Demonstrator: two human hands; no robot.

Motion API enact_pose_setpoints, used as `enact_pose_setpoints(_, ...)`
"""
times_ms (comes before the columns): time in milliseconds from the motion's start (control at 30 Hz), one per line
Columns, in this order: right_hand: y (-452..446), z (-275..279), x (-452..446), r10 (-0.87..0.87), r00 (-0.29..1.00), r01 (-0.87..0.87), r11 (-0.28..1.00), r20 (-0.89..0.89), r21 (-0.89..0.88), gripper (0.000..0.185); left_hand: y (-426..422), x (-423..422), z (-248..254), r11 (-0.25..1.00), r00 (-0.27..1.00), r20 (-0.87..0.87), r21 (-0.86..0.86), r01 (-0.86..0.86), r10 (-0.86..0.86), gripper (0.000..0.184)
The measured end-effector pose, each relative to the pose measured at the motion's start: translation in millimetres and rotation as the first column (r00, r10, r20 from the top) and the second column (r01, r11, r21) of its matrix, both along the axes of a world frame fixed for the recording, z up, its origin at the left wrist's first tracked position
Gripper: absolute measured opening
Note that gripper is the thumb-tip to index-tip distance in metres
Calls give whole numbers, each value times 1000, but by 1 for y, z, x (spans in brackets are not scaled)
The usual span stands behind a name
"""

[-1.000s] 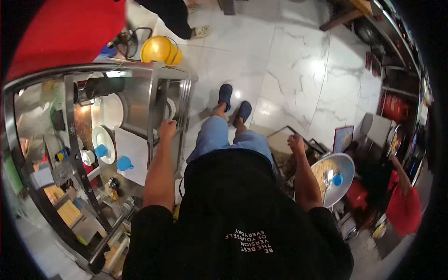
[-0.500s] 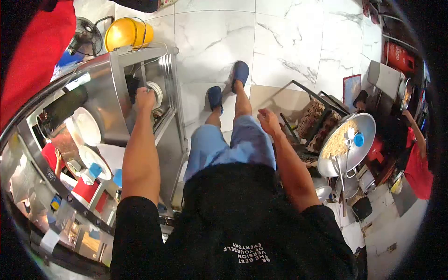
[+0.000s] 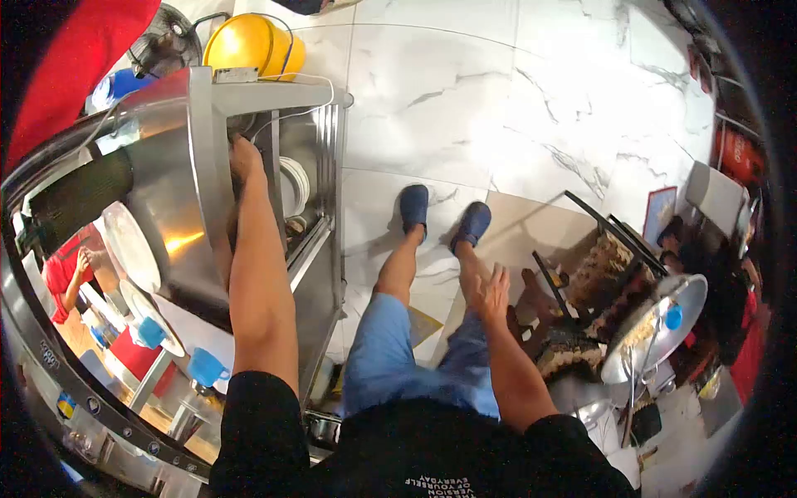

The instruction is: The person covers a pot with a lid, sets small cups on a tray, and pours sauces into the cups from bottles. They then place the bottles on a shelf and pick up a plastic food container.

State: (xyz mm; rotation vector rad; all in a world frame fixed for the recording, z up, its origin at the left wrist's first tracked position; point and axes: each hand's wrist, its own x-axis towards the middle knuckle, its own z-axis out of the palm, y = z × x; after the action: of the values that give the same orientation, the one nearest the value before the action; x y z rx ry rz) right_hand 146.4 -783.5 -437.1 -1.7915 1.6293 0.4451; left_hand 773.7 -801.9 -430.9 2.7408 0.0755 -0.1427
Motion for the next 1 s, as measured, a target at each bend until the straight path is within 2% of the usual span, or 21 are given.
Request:
enact_pose_setpoints(67,5,4,-1,55,993,-59,997,-104,-39,63,-7,4,7,1000,995,98,15,23,-24,46)
enact_pose_setpoints(167,-2,5,-4,41,995,-44,999,-87,-27,63,-9,18,-10,999,973,229,17,30,-33,42)
enact_pose_setpoints(200,-2,7,-2,89,992,-97,991,-89,-90,62,-5,26,-19,999,962,271,8,35,-36,42)
enact_pose_setpoints(267,-10,12,4,67,993,-71,997,-101,-33,62,6,42,-36,998,936,347,-7,62,-56,41)
enact_pose_setpoints(333,-16,14,5,98,990,-100,995,-99,-10,61,21,61,-52,993,902,420,-10,114,-99,41)
enact_pose_setpoints(433,-19,6,-8,151,984,-155,987,-90,-46,60,64,127,-94,959,817,519,22,281,-251,43)
enact_pose_setpoints(467,-22,8,-6,154,982,-160,986,-107,-50,58,68,133,-89,945,797,528,34,325,-293,45)
enact_pose_setpoints(533,-24,4,-12,161,983,-165,985,-93,-45,58,72,134,-91,966,857,472,-43,256,-207,41)
enact_pose_setpoints(567,-26,2,-14,164,982,-168,985,-89,-44,58,51,108,-67,963,896,421,-155,222,-139,41)
enact_pose_setpoints(633,-33,5,-14,152,985,-154,988,-75,-19,58,31,97,-38,969,933,272,139,204,-235,41)
enact_pose_setpoints(667,-34,6,-13,145,987,-146,989,-68,-5,58,31,105,-33,824,930,124,514,239,-347,42)
enact_pose_setpoints(733,-36,5,-15,162,985,-163,987,-64,-10,59,34,110,-29,667,935,38,711,223,-354,43)
enact_pose_setpoints(767,-36,5,-16,170,983,-171,985,-64,-12,59,39,110,-34,778,944,125,604,172,-306,43)
enact_pose_setpoints(833,-37,-1,-22,158,985,-158,987,-63,12,60,46,111,-42,882,942,212,448,143,-261,45)
enact_pose_setpoints(900,-38,-1,-22,150,987,-149,989,-57,24,59,44,101,-40,902,928,229,388,191,-295,48)
enact_pose_setpoints(933,-38,-2,-22,151,987,-149,988,-50,24,59,43,100,-36,799,899,157,537,270,-410,49)
enact_pose_setpoints(1000,-41,2,-18,145,989,-143,989,-41,36,58,46,102,-31,505,813,-38,766,397,-582,50)
